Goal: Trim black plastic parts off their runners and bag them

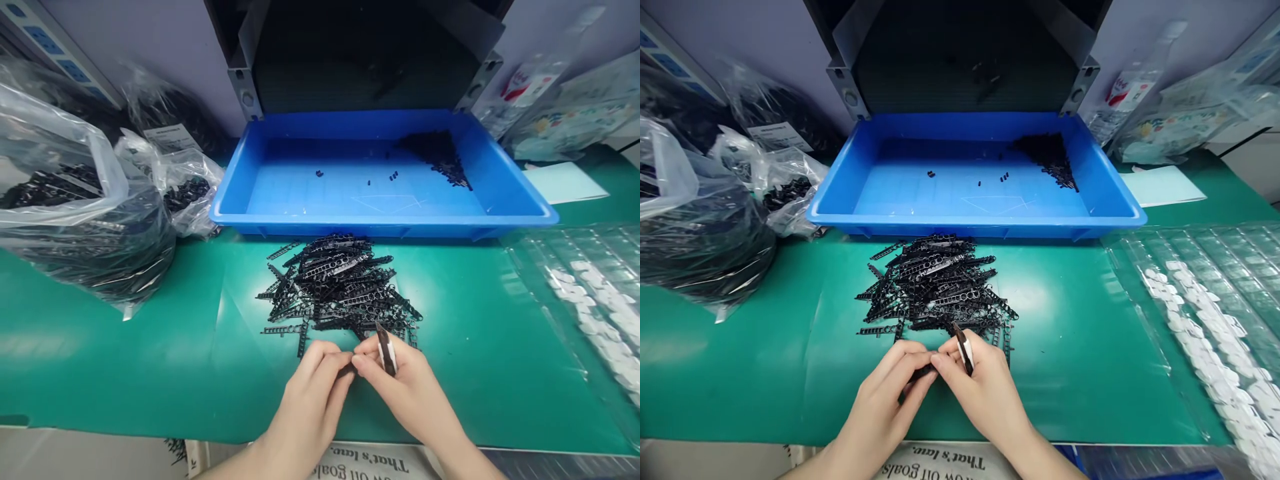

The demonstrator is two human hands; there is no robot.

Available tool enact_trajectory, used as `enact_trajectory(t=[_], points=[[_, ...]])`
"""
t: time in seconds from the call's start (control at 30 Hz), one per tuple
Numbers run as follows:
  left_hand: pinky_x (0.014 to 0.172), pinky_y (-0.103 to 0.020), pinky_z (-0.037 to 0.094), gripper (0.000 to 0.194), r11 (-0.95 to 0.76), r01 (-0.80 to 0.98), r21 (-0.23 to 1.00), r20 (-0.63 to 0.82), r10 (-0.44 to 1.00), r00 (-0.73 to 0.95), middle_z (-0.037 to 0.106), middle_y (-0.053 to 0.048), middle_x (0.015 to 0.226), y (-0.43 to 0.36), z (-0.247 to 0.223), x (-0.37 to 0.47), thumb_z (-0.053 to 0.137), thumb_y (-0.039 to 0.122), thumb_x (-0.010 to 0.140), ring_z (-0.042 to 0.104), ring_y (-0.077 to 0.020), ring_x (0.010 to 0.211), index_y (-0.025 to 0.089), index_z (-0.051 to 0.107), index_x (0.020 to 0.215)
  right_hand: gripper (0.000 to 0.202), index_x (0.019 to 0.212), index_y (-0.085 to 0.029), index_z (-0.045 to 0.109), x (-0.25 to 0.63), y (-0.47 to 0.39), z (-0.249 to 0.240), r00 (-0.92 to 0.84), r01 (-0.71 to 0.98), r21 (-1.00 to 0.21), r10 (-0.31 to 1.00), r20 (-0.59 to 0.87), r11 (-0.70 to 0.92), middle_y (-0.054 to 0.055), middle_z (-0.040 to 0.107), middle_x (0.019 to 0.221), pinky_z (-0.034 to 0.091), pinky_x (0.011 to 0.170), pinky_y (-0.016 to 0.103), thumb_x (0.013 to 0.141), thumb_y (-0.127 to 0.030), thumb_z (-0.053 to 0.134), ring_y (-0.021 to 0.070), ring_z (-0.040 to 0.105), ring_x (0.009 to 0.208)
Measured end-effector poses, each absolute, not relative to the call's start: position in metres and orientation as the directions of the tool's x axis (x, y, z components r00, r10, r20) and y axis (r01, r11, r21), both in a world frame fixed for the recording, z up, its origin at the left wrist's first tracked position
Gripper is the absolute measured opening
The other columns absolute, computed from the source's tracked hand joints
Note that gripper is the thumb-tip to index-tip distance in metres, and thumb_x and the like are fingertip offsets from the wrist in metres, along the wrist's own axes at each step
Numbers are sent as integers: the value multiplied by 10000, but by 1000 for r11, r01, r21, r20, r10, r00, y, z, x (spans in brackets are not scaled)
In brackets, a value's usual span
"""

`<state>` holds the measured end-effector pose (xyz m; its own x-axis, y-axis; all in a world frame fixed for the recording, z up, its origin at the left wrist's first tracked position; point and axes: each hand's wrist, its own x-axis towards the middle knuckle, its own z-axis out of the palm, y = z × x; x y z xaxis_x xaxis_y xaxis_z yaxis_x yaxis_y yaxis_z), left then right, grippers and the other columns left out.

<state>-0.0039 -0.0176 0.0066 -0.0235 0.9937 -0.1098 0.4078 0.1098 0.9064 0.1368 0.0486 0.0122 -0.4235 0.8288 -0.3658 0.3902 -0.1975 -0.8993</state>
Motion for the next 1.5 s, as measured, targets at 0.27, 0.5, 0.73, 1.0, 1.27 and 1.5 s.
enact_trajectory(t=[0.27, 0.5, 0.73, 1.0, 1.27, 1.5], points=[[412, -188, 447, 184, 616, -337, 712, -531, 786, 316, 585, 16, 668, -3, 15, -16, 560, 321, 787, 584, -92, 452, 167, 496, 865, 135, 834, -208, 606, 145, 59, 13, -568, 329, -944, 802, -187, 13, -2, 612, 719, 469, 607, 237, 827, -295, 502, 136, 582, 641], [322, -131, 436, 206, 538, -418, 733, -546, 830, 110, 519, 55, 688, -4, 11, -12, 582, 302, 781, 616, -97, 416, 174, 501, 921, 390, 1320, -255, 375, 159, 50, 21, -629, 500, -792, 775, -55, 350, 44, 640, 955, 497, 729, 312, 942, -280, 282, 180, 597, 854], [308, -128, 442, 179, 537, -417, 734, -555, 827, 89, 511, 52, 762, -2, 15, -9, 541, 280, 805, 610, -83, 398, 205, 484, 957, 366, 1171, -140, 536, 150, 50, 20, -732, 548, -535, 678, 65, 643, 68, 622, 732, 462, 482, 256, 942, -244, 270, 189, 579, 665], [283, -103, 403, 179, 563, -376, 735, -566, 816, 117, 516, 74, 709, 0, 15, -8, 519, 342, 820, 582, -63, 356, 219, 427, 912, 387, 1160, -123, 553, 146, 51, 19, -746, 536, -500, 659, 98, 680, 55, 595, 671, 403, 414, 219, 948, -236, 250, 155, 552, 570], [218, -96, 344, 279, 614, -363, 701, -611, 779, 138, 433, 129, 518, 5, 13, -8, 548, 440, 778, 521, -73, 265, 226, 409, 890, 390, 1156, -136, 565, 147, 48, 16, -721, 555, -530, 689, 78, 641, 43, 587, 653, 409, 400, 213, 943, -236, 255, 141, 555, 516], [213, -101, 302, 274, 612, -370, 699, -619, 777, 115, 457, 132, 494, 2, 12, -3, 511, 461, 798, 484, -64, 242, 235, 383, 887, 378, 1176, -148, 552, 144, 41, 11, -665, 588, -563, 743, 72, 581, 50, 608, 682, 434, 423, 220, 934, -224, 271, 154, 591, 560]])
